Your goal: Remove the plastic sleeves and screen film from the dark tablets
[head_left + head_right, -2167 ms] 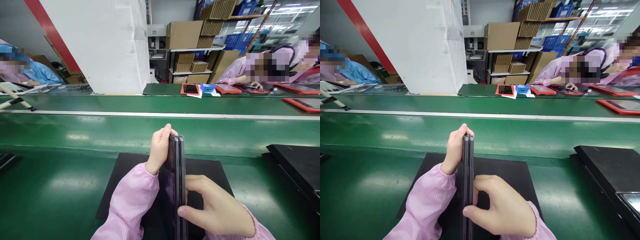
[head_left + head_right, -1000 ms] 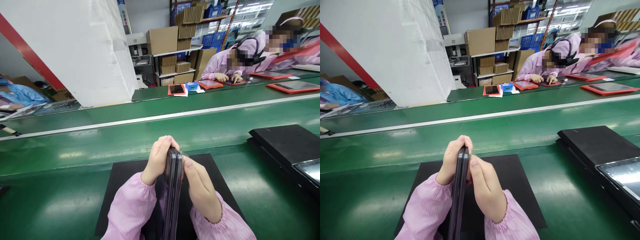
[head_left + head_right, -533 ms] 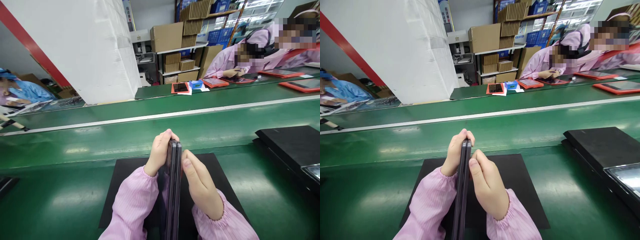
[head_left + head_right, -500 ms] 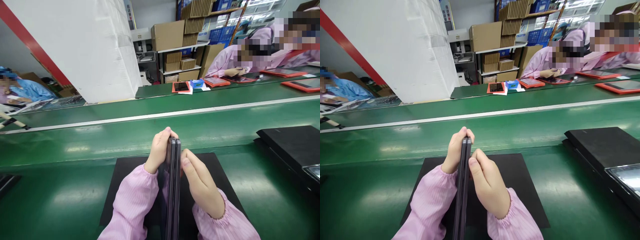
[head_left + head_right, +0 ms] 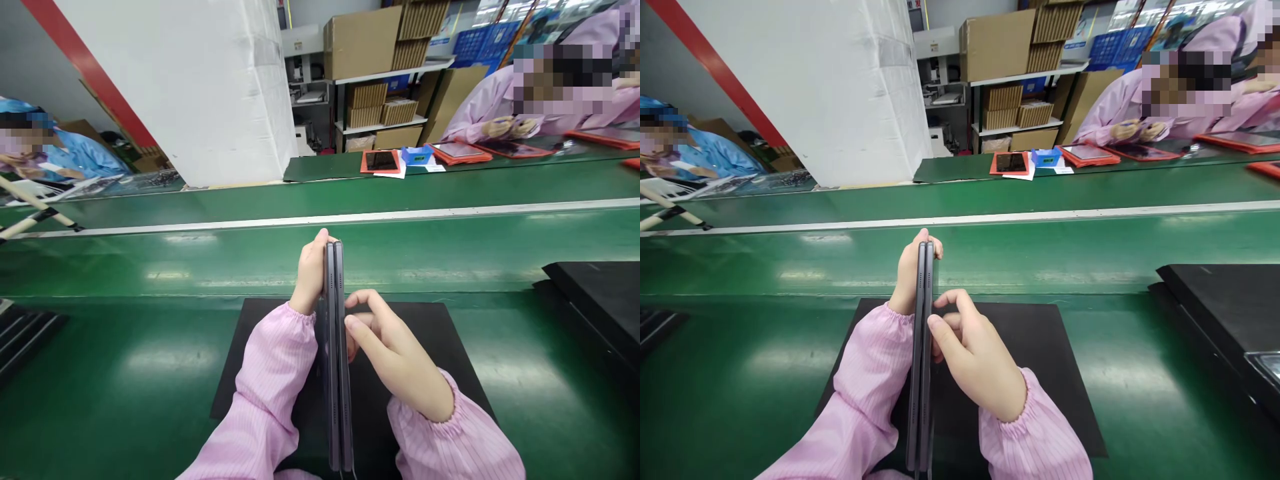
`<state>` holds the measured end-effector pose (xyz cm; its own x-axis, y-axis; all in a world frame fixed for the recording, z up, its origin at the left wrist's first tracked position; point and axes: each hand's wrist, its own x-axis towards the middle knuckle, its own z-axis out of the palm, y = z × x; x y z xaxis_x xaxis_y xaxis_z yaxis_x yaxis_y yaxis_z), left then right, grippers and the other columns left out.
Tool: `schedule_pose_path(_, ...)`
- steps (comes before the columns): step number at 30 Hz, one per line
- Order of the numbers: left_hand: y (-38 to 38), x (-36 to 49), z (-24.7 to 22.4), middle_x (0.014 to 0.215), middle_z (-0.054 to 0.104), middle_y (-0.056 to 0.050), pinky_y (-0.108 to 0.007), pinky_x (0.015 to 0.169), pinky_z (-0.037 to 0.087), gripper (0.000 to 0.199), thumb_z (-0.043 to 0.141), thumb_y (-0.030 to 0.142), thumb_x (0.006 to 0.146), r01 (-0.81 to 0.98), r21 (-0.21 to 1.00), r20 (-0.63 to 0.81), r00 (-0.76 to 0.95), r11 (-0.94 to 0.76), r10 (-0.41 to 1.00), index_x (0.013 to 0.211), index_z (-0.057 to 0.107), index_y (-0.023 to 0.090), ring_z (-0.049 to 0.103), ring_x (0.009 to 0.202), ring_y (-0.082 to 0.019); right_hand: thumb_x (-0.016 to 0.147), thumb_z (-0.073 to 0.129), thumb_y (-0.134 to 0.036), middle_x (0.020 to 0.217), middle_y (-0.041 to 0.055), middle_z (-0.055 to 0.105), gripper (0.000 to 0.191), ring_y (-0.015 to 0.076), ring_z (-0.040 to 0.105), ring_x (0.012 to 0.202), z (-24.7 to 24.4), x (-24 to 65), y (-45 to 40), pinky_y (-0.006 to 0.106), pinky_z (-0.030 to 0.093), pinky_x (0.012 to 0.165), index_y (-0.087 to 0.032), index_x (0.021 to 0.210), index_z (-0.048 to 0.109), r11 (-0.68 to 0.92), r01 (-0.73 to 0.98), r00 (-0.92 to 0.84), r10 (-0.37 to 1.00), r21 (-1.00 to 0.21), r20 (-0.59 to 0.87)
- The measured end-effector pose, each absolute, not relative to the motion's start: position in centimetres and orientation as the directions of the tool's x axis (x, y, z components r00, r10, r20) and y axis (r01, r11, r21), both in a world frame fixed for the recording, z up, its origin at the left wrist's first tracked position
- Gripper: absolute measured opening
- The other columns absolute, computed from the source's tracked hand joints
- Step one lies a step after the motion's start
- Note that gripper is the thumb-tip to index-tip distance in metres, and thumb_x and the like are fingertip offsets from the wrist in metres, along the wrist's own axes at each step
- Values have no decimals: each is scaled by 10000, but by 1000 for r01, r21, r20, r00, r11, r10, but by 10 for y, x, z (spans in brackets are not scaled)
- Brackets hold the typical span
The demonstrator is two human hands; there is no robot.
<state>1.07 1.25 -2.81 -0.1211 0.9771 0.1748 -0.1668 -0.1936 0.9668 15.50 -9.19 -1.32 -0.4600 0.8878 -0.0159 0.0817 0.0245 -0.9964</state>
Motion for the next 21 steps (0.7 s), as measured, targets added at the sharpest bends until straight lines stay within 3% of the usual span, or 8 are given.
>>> schedule_pose_path(5,5,16,-23,505,476,20,-264,459,348,598,520,719,884,-162,969,160,-167,-187,973,618,591,188,418,443,-106,917,571,-451,533,-80,564,506,189,577,495,-3,146,-97,289,398,535,-177,1327,459,134,457,-328,944,-879,-26)
schedule_pose_path(9,-10,28,-17,605,608,-10,-262,586,449,507,498,580,958,-74,963,238,-216,-259,947,678,652,187,566,571,-134,877,559,-422,684,2,679,251,223,629,574,2,149,-101,304,391,549,-210,1001,611,212,661,-247,967,-720,59)
schedule_pose_path(12,-20,33,-12,722,689,-33,-281,727,491,466,454,459,1005,35,937,349,-172,-348,921,700,682,191,646,719,-160,882,491,-332,571,-11,611,158,203,577,493,-1,158,-100,297,363,504,-223,785,552,297,691,-249,954,-659,169)
schedule_pose_path(14,-21,30,-9,803,720,-42,-293,796,502,405,458,396,1006,76,914,405,-181,-398,896,759,708,195,671,805,-175,881,497,-308,518,-32,571,147,182,537,436,-3,163,-98,291,369,476,-224,773,551,347,672,-235,938,-654,256)
schedule_pose_path(16,-17,22,-10,1018,740,-62,-311,915,488,253,527,355,974,125,892,451,-290,-434,844,935,722,200,670,1007,-199,894,517,-298,531,-38,599,133,169,547,421,-4,164,-98,281,404,466,-216,817,587,377,634,-181,921,-676,344)
schedule_pose_path(17,-13,17,-11,1158,717,-75,-325,977,467,221,574,353,950,141,893,448,-356,-427,820,1055,702,207,638,1129,-212,901,528,-294,544,-36,619,126,166,565,424,-4,163,-98,274,420,463,-214,833,597,390,616,-134,908,-685,396)
schedule_pose_path(19,-3,9,-16,1348,635,-94,-351,1057,423,356,631,402,915,101,926,372,-406,-363,835,1218,628,216,551,1291,-234,910,551,-289,590,-22,664,107,170,628,468,-5,157,-100,262,456,479,-215,842,591,425,595,-18,855,-682,518)
schedule_pose_path(21,4,5,-21,1291,662,-105,-353,1016,454,411,592,523,921,-15,967,237,-308,-254,921,1168,640,198,585,1242,-243,899,576,-277,611,-16,677,73,180,669,503,-6,146,-104,256,478,491,-221,856,562,469,591,58,787,-657,614)
